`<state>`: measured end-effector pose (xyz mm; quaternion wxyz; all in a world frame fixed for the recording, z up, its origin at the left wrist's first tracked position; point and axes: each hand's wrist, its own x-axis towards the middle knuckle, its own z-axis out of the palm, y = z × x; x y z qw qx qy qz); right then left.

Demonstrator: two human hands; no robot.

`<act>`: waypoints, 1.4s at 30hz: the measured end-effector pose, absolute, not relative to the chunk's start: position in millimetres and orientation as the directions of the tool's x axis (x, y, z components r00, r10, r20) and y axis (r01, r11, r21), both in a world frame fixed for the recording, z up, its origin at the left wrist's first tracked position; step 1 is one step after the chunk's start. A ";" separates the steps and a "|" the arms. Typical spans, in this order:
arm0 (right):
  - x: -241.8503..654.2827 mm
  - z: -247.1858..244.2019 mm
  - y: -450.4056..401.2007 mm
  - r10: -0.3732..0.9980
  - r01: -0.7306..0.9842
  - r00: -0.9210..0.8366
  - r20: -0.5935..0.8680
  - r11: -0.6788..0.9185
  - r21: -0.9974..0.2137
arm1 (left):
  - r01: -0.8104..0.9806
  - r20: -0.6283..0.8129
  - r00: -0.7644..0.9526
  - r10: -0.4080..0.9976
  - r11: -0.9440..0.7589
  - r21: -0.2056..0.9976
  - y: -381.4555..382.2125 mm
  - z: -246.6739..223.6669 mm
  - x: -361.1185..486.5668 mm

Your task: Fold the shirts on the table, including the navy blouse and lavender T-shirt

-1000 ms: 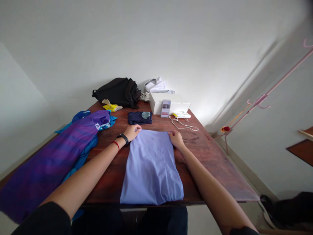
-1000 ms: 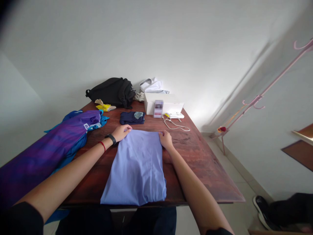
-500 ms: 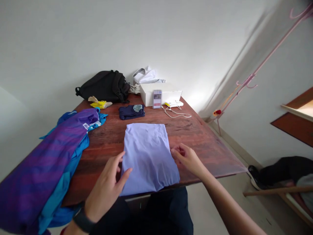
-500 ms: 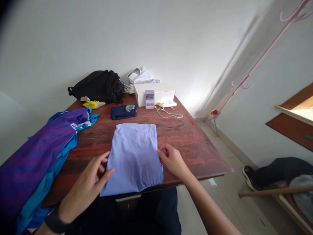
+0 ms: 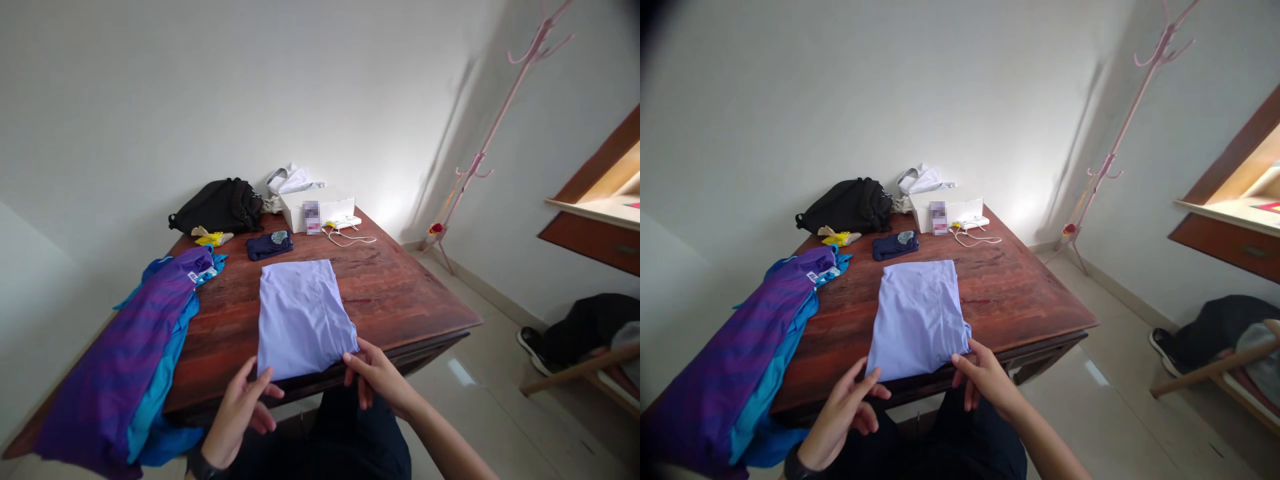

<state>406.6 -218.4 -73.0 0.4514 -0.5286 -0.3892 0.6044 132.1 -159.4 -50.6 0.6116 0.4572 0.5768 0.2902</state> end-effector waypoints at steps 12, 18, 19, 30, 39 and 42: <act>391.5 -86.9 -223.6 0.853 -0.455 0.237 -0.464 -0.325 -0.829 | 0.211 -0.255 -0.011 0.967 0.252 0.945 -153.2 -79.0 128.2; 398.8 -93.9 -238.4 0.901 -0.006 0.219 -0.375 -0.383 -0.924 | 0.641 0.032 0.038 0.999 -0.049 0.766 -169.0 -79.2 105.9; 401.8 -90.5 -241.5 0.921 0.131 0.224 -0.319 -0.353 -0.926 | 0.702 0.130 0.054 0.990 -0.130 0.700 -171.6 -73.3 103.1; 381.3 2.0 -180.0 0.905 0.763 0.182 0.385 0.117 -0.636 | 0.454 0.308 0.686 0.659 -0.718 0.528 -108.5 -2.9 208.9; 377.4 -69.1 -108.8 0.971 0.890 -0.006 0.239 0.115 -0.441 | 0.781 0.003 0.612 0.791 -0.606 0.149 -54.1 -61.2 236.9; 386.4 -75.3 -114.7 0.977 0.911 -0.022 0.213 0.108 -0.398 | 0.774 0.157 0.606 0.780 -0.624 0.106 -59.3 -74.7 224.8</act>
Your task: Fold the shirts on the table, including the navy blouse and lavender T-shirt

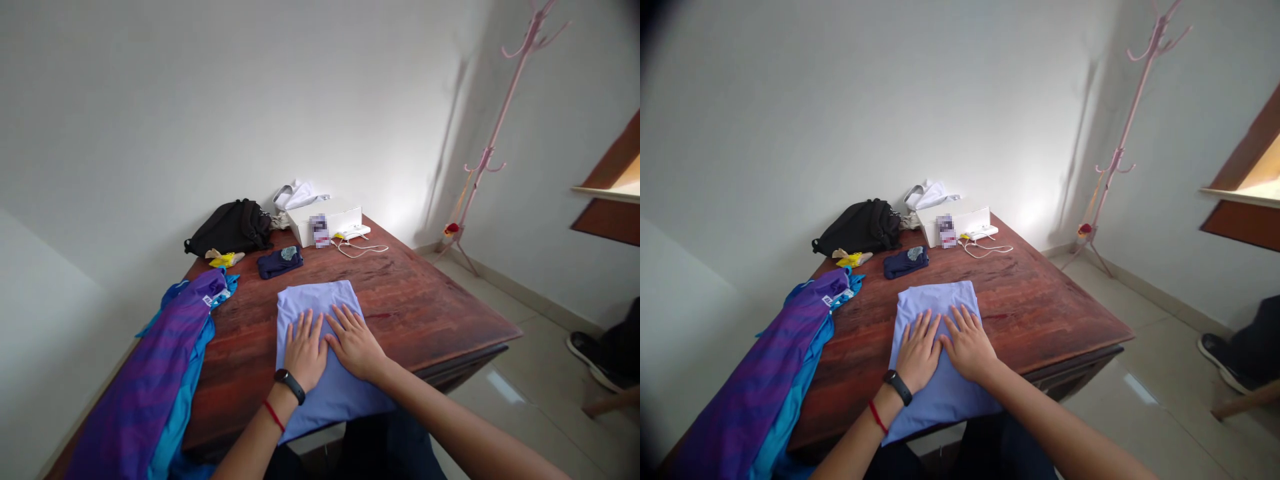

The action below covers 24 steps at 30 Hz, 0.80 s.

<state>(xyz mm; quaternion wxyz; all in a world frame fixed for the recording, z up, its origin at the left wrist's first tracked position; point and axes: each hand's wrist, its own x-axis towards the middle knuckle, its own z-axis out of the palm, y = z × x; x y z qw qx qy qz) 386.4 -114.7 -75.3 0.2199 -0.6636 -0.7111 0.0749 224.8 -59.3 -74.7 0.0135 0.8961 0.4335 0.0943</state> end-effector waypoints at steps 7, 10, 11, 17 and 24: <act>397.5 -73.0 -112.4 0.989 0.935 -0.021 0.145 0.071 -0.347 | 0.794 0.199 0.565 0.801 -0.593 0.132 -26.7 -78.6 207.1; 403.7 -68.6 -98.9 0.998 0.947 -0.021 0.063 0.040 -0.319 | 0.802 0.128 0.562 0.817 -0.577 0.158 -1.2 -70.8 202.9; 405.6 -66.8 -92.5 0.999 0.949 -0.019 0.042 0.032 -0.313 | 0.797 0.101 0.571 0.814 -0.580 0.167 6.1 -68.3 202.1; 407.5 -54.2 -44.5 0.998 0.949 -0.047 0.042 0.058 -0.309 | 0.808 0.061 0.564 0.823 -0.566 0.161 25.8 -62.7 216.6; 407.5 -55.6 13.4 0.990 0.927 -0.140 0.031 0.142 -0.346 | 0.693 0.173 0.679 0.713 -0.701 0.166 50.7 -62.5 251.0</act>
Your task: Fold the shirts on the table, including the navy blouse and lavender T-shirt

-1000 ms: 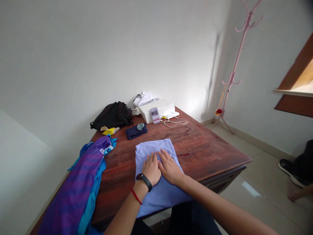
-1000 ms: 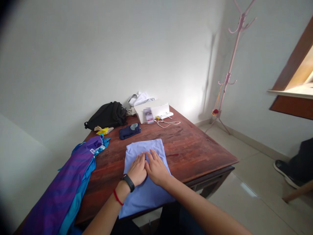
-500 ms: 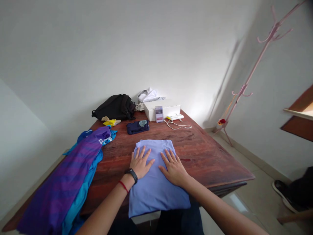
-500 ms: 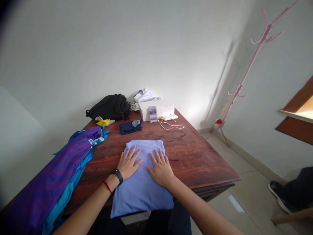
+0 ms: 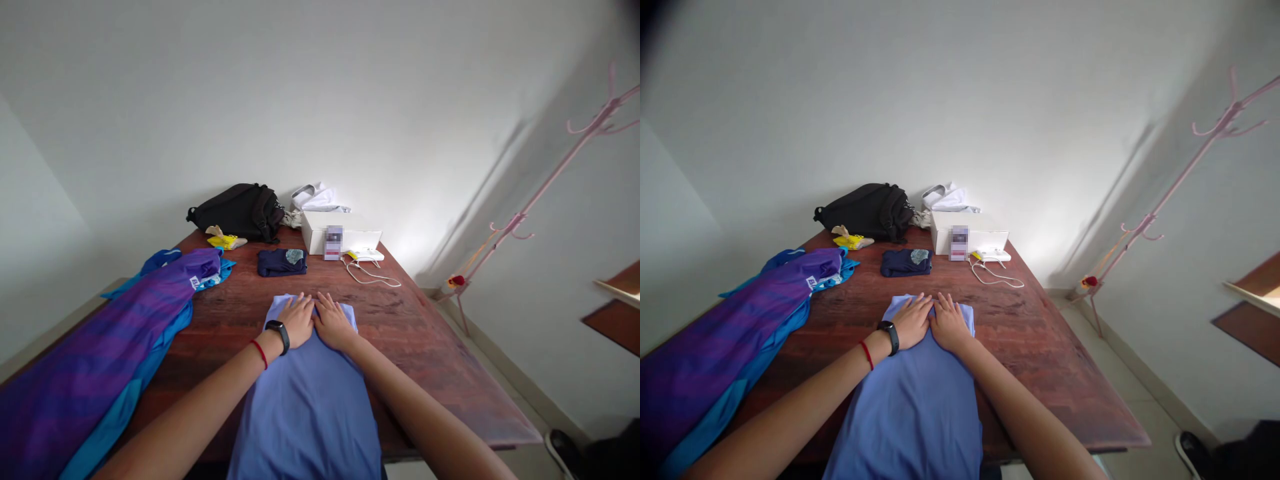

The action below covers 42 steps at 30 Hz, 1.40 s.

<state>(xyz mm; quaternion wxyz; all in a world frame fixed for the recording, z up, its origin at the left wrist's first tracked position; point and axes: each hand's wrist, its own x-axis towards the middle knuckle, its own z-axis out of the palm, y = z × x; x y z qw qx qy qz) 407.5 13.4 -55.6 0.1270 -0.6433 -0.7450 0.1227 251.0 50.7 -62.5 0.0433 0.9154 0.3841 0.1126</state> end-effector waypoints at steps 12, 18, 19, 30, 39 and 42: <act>439.1 -74.6 33.3 0.970 0.916 -0.241 0.022 0.236 -0.323 | 0.640 0.256 0.696 0.671 -0.741 0.202 64.1 -81.8 241.8; 441.0 -68.2 30.1 0.967 0.900 -0.255 0.003 0.239 -0.366 | 0.634 0.284 0.690 0.666 -0.745 0.209 63.1 -80.7 241.9; 442.1 -67.8 30.2 0.965 0.896 -0.261 -0.004 0.241 -0.373 | 0.637 0.282 0.688 0.669 -0.743 0.208 63.0 -80.8 241.7; 452.9 -68.1 30.0 0.950 0.868 -0.313 -0.005 0.283 -0.409 | 0.624 0.338 0.687 0.643 -0.761 0.178 68.0 -92.0 240.1; 454.2 -67.8 30.1 0.948 0.852 -0.317 0.002 0.286 -0.438 | 0.624 0.335 0.688 0.644 -0.761 0.181 67.2 -89.9 241.5; 456.6 -68.7 30.6 0.946 0.830 -0.321 0.032 0.298 -0.472 | 0.622 0.327 0.692 0.643 -0.762 0.182 67.0 -88.9 241.5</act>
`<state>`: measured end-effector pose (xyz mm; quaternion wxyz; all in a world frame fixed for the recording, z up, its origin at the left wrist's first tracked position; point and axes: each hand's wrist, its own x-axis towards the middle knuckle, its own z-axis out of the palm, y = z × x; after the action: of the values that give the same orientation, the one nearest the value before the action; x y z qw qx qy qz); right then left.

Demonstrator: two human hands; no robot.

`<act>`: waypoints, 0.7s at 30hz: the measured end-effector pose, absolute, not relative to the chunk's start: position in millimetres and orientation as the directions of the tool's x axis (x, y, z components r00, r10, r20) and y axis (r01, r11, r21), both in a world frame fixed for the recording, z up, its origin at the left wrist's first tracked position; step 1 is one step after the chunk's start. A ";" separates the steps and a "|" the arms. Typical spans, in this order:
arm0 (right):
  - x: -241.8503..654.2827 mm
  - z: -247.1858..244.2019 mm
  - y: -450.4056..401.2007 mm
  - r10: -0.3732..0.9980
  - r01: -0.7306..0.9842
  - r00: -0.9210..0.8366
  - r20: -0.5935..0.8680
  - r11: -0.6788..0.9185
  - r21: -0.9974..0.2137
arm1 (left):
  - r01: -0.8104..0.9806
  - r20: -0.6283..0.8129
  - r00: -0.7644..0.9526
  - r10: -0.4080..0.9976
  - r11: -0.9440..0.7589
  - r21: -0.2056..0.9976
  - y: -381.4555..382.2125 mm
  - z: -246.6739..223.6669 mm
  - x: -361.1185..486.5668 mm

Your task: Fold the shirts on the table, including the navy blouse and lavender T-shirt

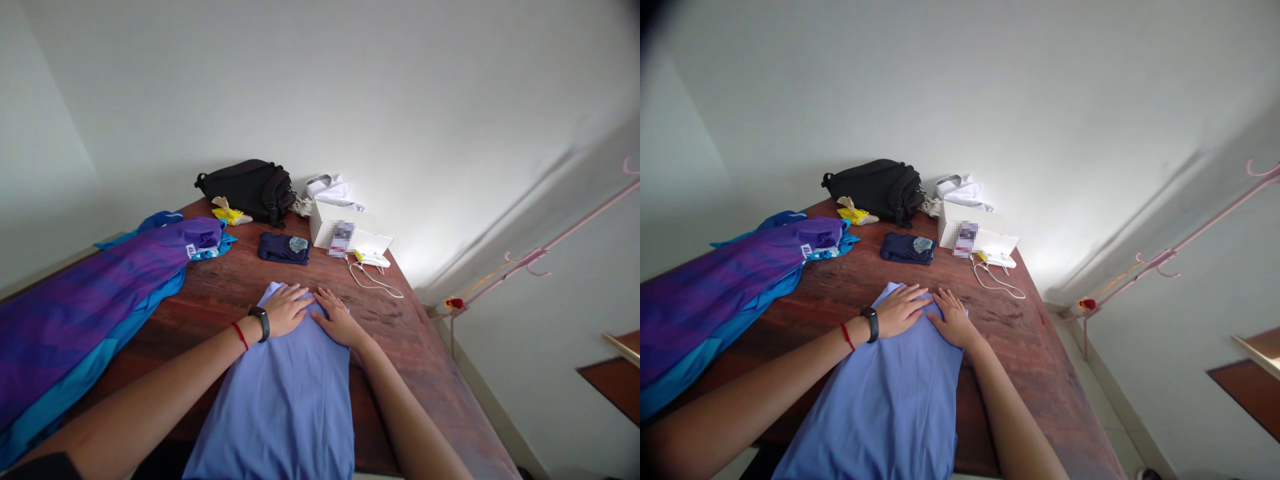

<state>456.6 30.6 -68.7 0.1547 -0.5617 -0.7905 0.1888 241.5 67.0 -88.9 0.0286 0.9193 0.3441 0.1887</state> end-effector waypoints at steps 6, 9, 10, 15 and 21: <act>456.1 -65.1 29.6 0.918 0.671 -0.292 0.269 0.397 -0.627 | 0.614 0.325 0.705 0.631 -0.772 0.165 65.0 -82.4 241.5; 450.8 -57.0 24.6 0.870 0.592 -0.289 0.400 0.491 -0.639 | 0.587 0.334 0.726 0.601 -0.795 0.156 63.9 -77.2 240.4; 448.7 -53.8 22.2 0.853 0.573 -0.290 0.435 0.519 -0.635 | 0.568 0.348 0.735 0.583 -0.808 0.154 63.5 -75.4 239.9; 439.1 -40.9 9.7 0.817 0.536 -0.279 0.505 0.568 -0.624 | 0.484 0.436 0.751 0.496 -0.863 0.147 60.6 -69.1 239.8; 430.1 -40.5 1.6 0.825 0.574 -0.266 0.498 0.551 -0.606 | 0.392 0.474 0.776 0.417 -0.907 0.156 52.6 -60.0 244.6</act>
<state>430.1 1.6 -40.5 0.4077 -0.4481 -0.7805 0.1541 244.6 52.6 -60.0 0.0243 0.9420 0.2146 0.2570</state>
